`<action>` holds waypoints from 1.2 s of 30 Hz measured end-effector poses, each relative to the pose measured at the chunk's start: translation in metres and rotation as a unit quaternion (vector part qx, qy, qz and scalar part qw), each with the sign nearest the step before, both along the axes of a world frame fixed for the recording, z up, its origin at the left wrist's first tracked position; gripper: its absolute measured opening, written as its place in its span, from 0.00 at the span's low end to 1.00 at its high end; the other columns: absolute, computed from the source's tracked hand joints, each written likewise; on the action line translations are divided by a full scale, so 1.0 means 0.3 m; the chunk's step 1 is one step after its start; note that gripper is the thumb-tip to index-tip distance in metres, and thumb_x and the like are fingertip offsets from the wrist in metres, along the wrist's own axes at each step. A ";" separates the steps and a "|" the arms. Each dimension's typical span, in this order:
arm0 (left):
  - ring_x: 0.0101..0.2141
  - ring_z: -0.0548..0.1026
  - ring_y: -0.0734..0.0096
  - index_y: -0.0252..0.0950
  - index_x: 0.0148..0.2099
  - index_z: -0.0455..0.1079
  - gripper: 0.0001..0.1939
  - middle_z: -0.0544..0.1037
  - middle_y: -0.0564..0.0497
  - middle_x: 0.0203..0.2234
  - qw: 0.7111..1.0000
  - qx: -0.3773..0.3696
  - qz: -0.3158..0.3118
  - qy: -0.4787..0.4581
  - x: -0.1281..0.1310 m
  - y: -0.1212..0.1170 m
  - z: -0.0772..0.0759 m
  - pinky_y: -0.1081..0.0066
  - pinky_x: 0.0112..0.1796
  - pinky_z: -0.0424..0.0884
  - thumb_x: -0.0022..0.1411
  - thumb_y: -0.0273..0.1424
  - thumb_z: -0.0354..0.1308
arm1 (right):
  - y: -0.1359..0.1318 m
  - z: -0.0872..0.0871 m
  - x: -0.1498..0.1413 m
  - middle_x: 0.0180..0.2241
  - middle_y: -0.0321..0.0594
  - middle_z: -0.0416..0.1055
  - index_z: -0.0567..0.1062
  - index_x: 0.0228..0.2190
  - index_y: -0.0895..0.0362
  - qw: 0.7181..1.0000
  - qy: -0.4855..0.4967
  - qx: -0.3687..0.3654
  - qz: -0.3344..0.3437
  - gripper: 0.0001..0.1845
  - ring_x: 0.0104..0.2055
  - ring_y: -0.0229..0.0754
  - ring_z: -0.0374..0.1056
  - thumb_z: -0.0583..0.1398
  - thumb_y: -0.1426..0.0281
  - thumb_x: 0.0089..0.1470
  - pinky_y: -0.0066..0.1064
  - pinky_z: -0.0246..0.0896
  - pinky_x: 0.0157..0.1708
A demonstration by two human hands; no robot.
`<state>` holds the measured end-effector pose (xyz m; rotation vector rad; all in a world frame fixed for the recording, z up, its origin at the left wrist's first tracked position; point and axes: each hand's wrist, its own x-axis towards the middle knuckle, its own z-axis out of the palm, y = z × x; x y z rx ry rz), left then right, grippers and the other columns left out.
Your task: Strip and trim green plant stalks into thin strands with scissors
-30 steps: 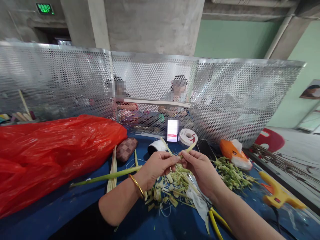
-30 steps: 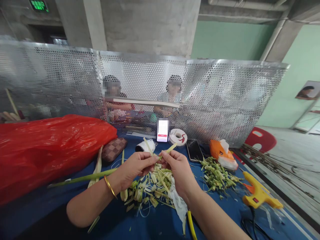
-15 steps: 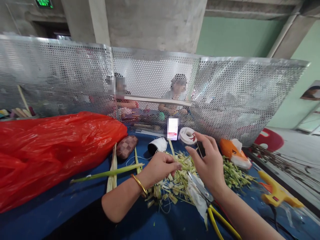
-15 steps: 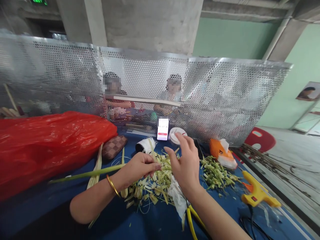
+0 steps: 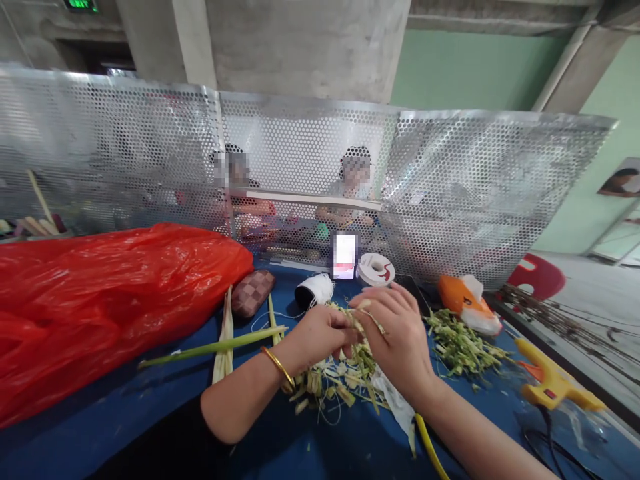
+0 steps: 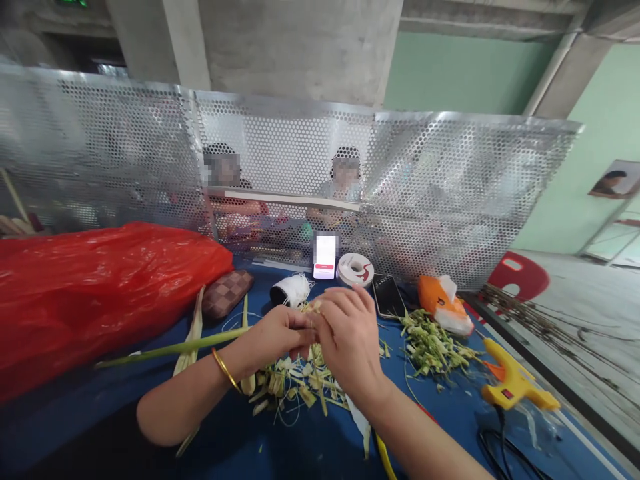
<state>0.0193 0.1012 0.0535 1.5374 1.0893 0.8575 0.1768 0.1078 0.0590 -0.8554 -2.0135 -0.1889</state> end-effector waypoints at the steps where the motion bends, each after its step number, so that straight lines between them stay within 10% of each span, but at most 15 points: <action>1: 0.17 0.63 0.78 0.33 0.21 0.69 0.14 0.70 0.54 0.15 1.000 -0.014 0.015 -0.021 -0.004 0.002 0.003 0.75 0.20 0.56 0.52 0.38 0.59 | 0.001 0.010 0.008 0.39 0.42 0.75 0.75 0.36 0.55 0.999 0.001 0.031 -0.018 0.07 0.47 0.47 0.67 0.57 0.72 0.55 0.46 0.49 0.54; 4: 0.19 0.66 0.78 0.33 0.29 0.73 0.17 0.76 0.50 0.22 0.991 -0.064 0.065 -0.099 -0.016 0.006 0.020 0.75 0.20 0.54 0.55 0.43 0.58 | 0.005 0.043 0.036 0.40 0.45 0.75 0.74 0.37 0.57 0.997 -0.004 0.058 -0.051 0.09 0.46 0.49 0.67 0.57 0.67 0.56 0.45 0.53 0.51; 11: 0.24 0.73 0.75 0.33 0.36 0.75 0.17 0.80 0.45 0.28 0.974 -0.115 0.088 -0.175 -0.031 0.006 0.059 0.75 0.25 0.61 0.58 0.43 0.56 | 0.004 0.061 0.052 0.23 0.33 0.72 0.72 0.26 0.53 0.977 -0.079 -0.199 -0.013 0.10 0.27 0.40 0.67 0.56 0.65 0.57 0.34 0.60 0.33; 17: 0.23 0.74 0.76 0.33 0.36 0.76 0.10 0.80 0.46 0.27 0.974 -0.137 0.094 -0.155 -0.032 0.008 0.051 0.76 0.26 0.63 0.53 0.34 0.64 | 0.018 0.043 0.051 0.26 0.33 0.73 0.72 0.27 0.54 0.986 -0.127 -0.111 0.005 0.10 0.30 0.39 0.69 0.54 0.72 0.58 0.40 0.53 0.50; 27: 0.27 0.77 0.74 0.33 0.37 0.76 0.06 0.80 0.48 0.25 0.944 -0.138 0.162 -0.253 -0.015 0.008 0.046 0.74 0.32 0.68 0.55 0.26 0.62 | -0.024 0.043 0.017 0.31 0.40 0.74 0.74 0.33 0.56 0.989 -0.100 0.106 0.009 0.08 0.37 0.43 0.68 0.55 0.75 0.58 0.40 0.55 0.47; 36: 0.28 0.76 0.75 0.30 0.40 0.75 0.09 0.80 0.44 0.27 0.927 -0.154 0.176 -0.293 0.005 0.004 0.035 0.78 0.28 0.67 0.55 0.26 0.61 | 0.001 -0.073 -0.045 0.32 0.44 0.72 0.72 0.35 0.60 0.960 -0.258 0.050 0.093 0.09 0.37 0.44 0.66 0.52 0.78 0.58 0.37 0.59 0.39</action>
